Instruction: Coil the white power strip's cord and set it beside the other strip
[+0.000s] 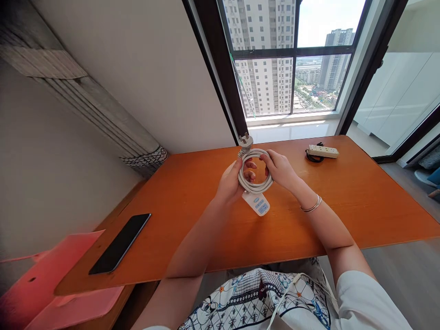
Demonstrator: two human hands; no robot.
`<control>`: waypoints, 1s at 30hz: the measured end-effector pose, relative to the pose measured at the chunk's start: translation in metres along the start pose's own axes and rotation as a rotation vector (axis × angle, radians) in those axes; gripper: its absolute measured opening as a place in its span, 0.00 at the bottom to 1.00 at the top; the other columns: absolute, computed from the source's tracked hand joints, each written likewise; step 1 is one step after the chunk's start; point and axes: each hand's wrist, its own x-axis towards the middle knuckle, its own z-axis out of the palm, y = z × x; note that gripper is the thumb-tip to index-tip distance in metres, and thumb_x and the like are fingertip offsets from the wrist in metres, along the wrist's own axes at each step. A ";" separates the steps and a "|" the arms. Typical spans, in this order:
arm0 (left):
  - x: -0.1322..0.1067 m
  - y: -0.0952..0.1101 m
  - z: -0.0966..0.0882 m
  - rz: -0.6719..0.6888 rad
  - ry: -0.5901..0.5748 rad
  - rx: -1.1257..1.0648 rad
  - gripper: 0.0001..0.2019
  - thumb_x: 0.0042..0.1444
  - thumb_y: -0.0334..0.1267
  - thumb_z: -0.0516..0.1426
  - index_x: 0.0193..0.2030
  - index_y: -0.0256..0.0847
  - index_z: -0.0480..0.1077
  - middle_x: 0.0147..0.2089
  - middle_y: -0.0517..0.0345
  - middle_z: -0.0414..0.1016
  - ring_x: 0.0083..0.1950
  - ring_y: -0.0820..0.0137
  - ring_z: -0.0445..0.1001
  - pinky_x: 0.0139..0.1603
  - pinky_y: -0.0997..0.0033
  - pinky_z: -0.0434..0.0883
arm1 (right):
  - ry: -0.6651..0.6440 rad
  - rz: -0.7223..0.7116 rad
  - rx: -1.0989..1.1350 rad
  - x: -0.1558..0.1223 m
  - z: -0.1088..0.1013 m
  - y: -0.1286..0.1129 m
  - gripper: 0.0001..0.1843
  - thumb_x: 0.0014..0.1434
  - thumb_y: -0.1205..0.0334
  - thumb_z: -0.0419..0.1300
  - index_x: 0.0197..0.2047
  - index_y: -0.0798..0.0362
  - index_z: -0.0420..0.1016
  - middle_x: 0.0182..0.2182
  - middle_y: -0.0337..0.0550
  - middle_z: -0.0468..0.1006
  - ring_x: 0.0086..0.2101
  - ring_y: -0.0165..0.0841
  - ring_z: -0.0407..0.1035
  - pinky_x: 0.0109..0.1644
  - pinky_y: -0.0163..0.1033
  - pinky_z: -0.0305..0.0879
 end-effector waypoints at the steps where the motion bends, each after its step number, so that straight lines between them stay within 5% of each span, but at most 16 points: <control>1: 0.000 0.001 0.000 -0.019 -0.008 0.005 0.19 0.56 0.52 0.64 0.41 0.37 0.71 0.30 0.60 0.73 0.23 0.75 0.72 0.23 0.74 0.68 | 0.000 -0.003 -0.015 0.000 0.000 0.000 0.25 0.67 0.37 0.49 0.35 0.51 0.70 0.17 0.35 0.70 0.21 0.29 0.66 0.27 0.35 0.60; 5: 0.000 0.008 0.001 -0.070 -0.025 -0.052 0.18 0.57 0.50 0.65 0.39 0.34 0.73 0.19 0.69 0.59 0.21 0.77 0.68 0.22 0.78 0.67 | -0.024 0.035 0.099 0.002 0.002 0.003 0.32 0.62 0.29 0.50 0.38 0.52 0.73 0.18 0.36 0.70 0.21 0.30 0.66 0.26 0.35 0.60; 9: 0.000 0.015 0.003 -0.067 0.025 -0.231 0.16 0.63 0.47 0.60 0.37 0.33 0.74 0.17 0.72 0.48 0.16 0.84 0.55 0.17 0.85 0.57 | -0.097 0.134 0.414 0.010 0.009 0.017 0.46 0.58 0.20 0.39 0.44 0.53 0.75 0.23 0.42 0.76 0.25 0.34 0.72 0.29 0.37 0.67; 13: 0.002 0.023 -0.001 0.105 0.110 -0.355 0.16 0.69 0.46 0.53 0.35 0.37 0.73 0.18 0.71 0.46 0.16 0.84 0.50 0.18 0.86 0.55 | -0.382 0.277 0.481 0.014 0.013 0.033 0.48 0.57 0.20 0.36 0.49 0.53 0.74 0.34 0.47 0.81 0.32 0.36 0.76 0.35 0.38 0.71; 16: 0.008 0.029 -0.009 0.334 0.226 -0.358 0.15 0.67 0.47 0.55 0.33 0.40 0.72 0.18 0.70 0.47 0.17 0.82 0.52 0.19 0.83 0.57 | -0.679 0.215 0.311 0.012 0.012 0.039 0.40 0.55 0.25 0.53 0.51 0.54 0.73 0.40 0.46 0.81 0.38 0.35 0.75 0.39 0.37 0.71; 18: 0.014 0.032 -0.018 0.439 0.312 -0.345 0.14 0.67 0.47 0.56 0.33 0.41 0.71 0.18 0.70 0.49 0.17 0.81 0.55 0.20 0.82 0.58 | -0.751 0.101 0.086 0.009 0.011 0.037 0.33 0.50 0.38 0.68 0.49 0.54 0.73 0.41 0.43 0.79 0.39 0.35 0.74 0.40 0.36 0.70; 21: 0.027 0.034 -0.033 0.518 0.445 -0.282 0.12 0.68 0.45 0.55 0.37 0.40 0.71 0.19 0.71 0.52 0.19 0.81 0.60 0.24 0.81 0.63 | -0.672 -0.061 -0.297 0.001 0.009 0.022 0.24 0.49 0.53 0.71 0.46 0.54 0.72 0.39 0.40 0.77 0.37 0.34 0.71 0.37 0.36 0.66; 24: 0.042 0.029 -0.048 0.559 0.543 -0.157 0.10 0.66 0.44 0.57 0.37 0.41 0.68 0.19 0.72 0.55 0.21 0.80 0.65 0.28 0.79 0.66 | -0.452 -0.251 -0.560 -0.010 0.005 0.001 0.17 0.56 0.61 0.67 0.49 0.53 0.73 0.41 0.43 0.75 0.37 0.34 0.70 0.37 0.37 0.64; 27: 0.052 0.018 -0.056 0.489 0.482 -0.033 0.12 0.63 0.47 0.60 0.36 0.41 0.67 0.19 0.72 0.57 0.20 0.79 0.67 0.28 0.78 0.66 | -0.255 -0.488 -0.564 -0.019 -0.001 -0.015 0.18 0.59 0.64 0.63 0.53 0.51 0.75 0.45 0.46 0.73 0.39 0.34 0.70 0.42 0.39 0.66; 30: 0.054 0.007 -0.054 0.349 0.309 0.069 0.13 0.60 0.48 0.62 0.35 0.41 0.69 0.18 0.72 0.57 0.20 0.77 0.67 0.27 0.77 0.65 | -0.150 -0.617 -0.383 -0.020 -0.008 -0.019 0.18 0.62 0.58 0.63 0.54 0.51 0.75 0.45 0.47 0.73 0.41 0.35 0.70 0.45 0.41 0.67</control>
